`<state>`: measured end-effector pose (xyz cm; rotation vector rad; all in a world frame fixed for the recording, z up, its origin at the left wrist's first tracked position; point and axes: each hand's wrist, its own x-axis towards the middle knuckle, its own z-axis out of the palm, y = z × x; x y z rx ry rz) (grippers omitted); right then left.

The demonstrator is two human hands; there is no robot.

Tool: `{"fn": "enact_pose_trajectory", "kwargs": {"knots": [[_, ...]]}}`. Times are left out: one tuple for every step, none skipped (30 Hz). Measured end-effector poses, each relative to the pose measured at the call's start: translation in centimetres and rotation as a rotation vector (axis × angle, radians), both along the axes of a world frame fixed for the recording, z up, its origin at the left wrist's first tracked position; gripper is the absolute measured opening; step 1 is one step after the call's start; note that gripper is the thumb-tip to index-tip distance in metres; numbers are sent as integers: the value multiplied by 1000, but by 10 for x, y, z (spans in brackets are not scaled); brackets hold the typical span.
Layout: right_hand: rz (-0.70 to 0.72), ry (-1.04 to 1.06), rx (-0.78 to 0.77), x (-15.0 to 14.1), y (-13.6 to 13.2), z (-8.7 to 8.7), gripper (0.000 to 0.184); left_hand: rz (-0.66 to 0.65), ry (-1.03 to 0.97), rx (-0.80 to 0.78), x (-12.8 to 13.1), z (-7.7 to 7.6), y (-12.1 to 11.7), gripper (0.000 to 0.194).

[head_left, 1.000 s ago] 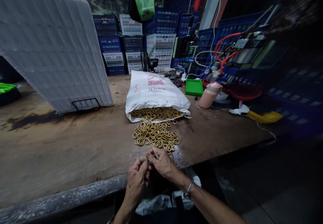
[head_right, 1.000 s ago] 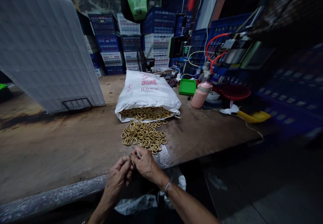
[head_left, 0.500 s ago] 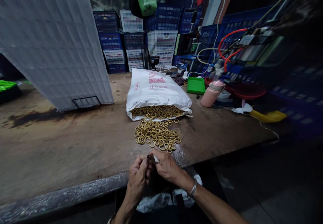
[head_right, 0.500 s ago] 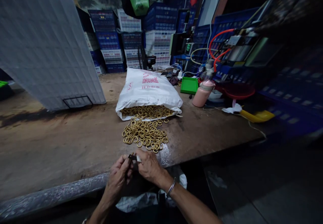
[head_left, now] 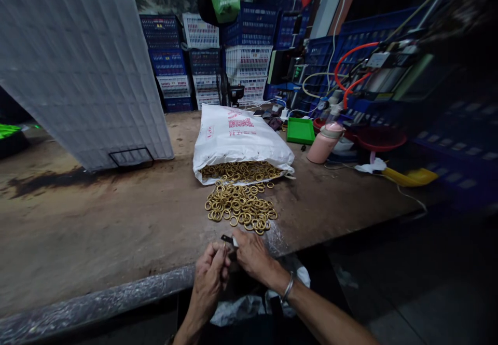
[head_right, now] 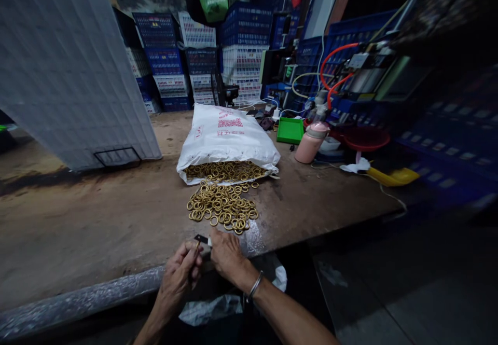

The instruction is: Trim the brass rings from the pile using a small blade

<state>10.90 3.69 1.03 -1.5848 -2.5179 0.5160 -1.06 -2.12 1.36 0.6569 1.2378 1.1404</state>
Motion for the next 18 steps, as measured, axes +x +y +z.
{"fn": "enact_pose_trajectory", "kwargs": {"knots": [[-19, -11, 17, 0, 3, 0, 27, -9, -26, 3, 0, 1, -3, 34], [-37, -20, 31, 1, 5, 0, 27, -11, -63, 8, 0, 3, -6, 32], [-51, -23, 42, 1, 8, 0, 26, -6, -110, 11, 1, 4, -9, 31], [-69, -22, 54, 0, 10, 1, 25, 4, -161, 11, 1, 5, -10, 30], [-90, -22, 63, -1, 12, 2, 25, 15, -212, 8, 1, 6, -11, 29], [-110, -25, 72, -2, 14, 3, 26, 28, -255, 5, 1, 7, -11, 28], [-127, -35, 82, -4, 15, 4, 27, 38, -286, 3, 0, 7, -10, 27], [-141, -54, 90, -6, 16, 5, 29, 47, -305, 5, -1, 6, -9, 27], [-151, -78, 99, -8, 17, 5, 30, 54, -316, 9, -2, 5, -8, 27], [-157, -103, 108, -10, 18, 5, 30, 65, -323, 12, -3, 3, -7, 27], [-162, -124, 119, -12, 19, 5, 30, 80, -333, 8, -4, 2, -6, 27], [-165, -138, 127, -14, 20, 4, 29, 94, -347, -4, -6, 1, -5, 25], [-170, -145, 130, -14, 21, 3, 28, 106, -367, -18, -7, 1, -4, 23], [-176, -146, 132, -15, 22, 2, 28, 116, -391, -32, -8, 1, -4, 22], [-178, -142, 134, -15, 23, 0, 29, 123, -419, -49, -10, 1, -3, 21], [-179, -133, 140, -14, 24, -3, 29, 124, -449, -69, -11, 2, -3, 23], [-175, -119, 152, -14, 24, -5, 29, 123, -476, -88, -12, 2, -2, 27], [-169, -105, 168, -13, 25, -8, 29, 125, -498, -104, -14, 2, -2, 29]]}}
